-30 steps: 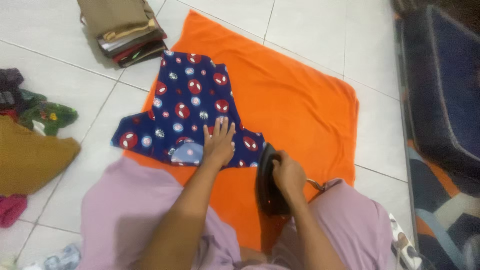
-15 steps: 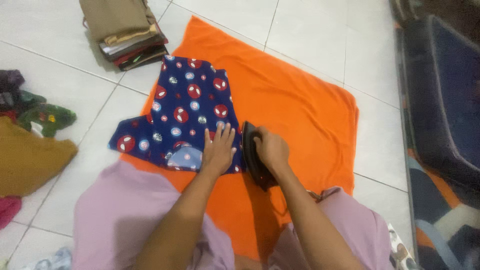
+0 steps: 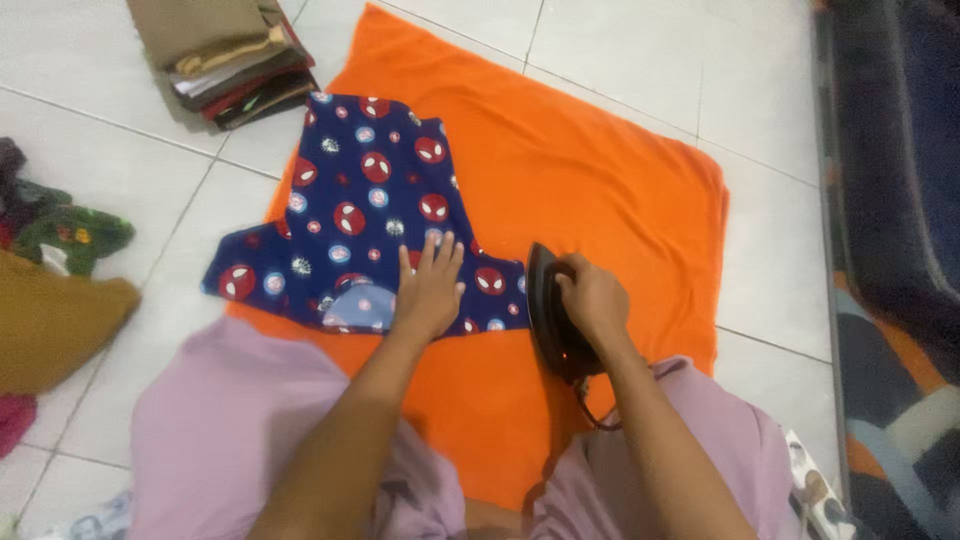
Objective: The person irons two shirts on an orange cloth laid on the floor. They first iron a brown t-shirt, folding it neatly, then iron a blue patterned shirt, smoothing and folding it as well.
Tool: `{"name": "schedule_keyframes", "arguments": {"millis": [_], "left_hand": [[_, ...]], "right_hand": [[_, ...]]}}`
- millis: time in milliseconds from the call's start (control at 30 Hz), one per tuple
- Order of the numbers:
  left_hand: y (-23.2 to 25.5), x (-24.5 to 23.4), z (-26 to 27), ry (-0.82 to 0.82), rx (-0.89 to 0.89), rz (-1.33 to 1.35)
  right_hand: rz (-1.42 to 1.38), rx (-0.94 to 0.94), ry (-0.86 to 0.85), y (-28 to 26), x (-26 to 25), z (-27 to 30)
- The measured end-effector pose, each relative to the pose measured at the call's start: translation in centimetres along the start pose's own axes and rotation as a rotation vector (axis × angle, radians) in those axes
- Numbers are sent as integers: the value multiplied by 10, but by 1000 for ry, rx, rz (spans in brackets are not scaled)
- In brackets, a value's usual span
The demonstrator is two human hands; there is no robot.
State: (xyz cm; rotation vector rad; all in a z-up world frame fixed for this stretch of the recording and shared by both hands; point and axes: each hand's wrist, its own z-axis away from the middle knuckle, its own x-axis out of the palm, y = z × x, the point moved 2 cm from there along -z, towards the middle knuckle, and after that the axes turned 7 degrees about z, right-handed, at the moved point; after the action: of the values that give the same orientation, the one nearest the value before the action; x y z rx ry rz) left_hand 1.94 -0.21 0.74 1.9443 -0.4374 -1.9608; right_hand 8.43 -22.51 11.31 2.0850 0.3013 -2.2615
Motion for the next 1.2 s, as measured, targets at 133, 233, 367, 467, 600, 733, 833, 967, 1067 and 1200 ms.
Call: {"name": "schedule_keyframes", "arguments": {"millis": [133,233,367,467,600,733,833,967,1067,1200], "left_hand": [[0,4,0,72,-6,34],[27,9,8,279,224,-41],[61,24,19,30,330,-19],[61,33,23,-37,338,-15],[58,36,24,-14,348,-15],[62,24,28,-50,372,37],[67,7,29,-111,327,87],[62,-13,47,-5,135,99],[42,-3,61,-90,-102,0],[8,31,46,106,-48,-32]], "right_hand": [[-50,65,49,4,-15,-2],[-51,262,23,36,-47,-22],[-171,321,202,87,-65,-49],[-524,341,611,113,-29,-58],[-657,234,865,127,33,-46],[-689,284,778,126,74,-21],[-702,372,686,129,76,-25],[-799,252,667,122,67,-17],[-542,360,809,105,58,13],[-740,290,661,53,73,47]]}}
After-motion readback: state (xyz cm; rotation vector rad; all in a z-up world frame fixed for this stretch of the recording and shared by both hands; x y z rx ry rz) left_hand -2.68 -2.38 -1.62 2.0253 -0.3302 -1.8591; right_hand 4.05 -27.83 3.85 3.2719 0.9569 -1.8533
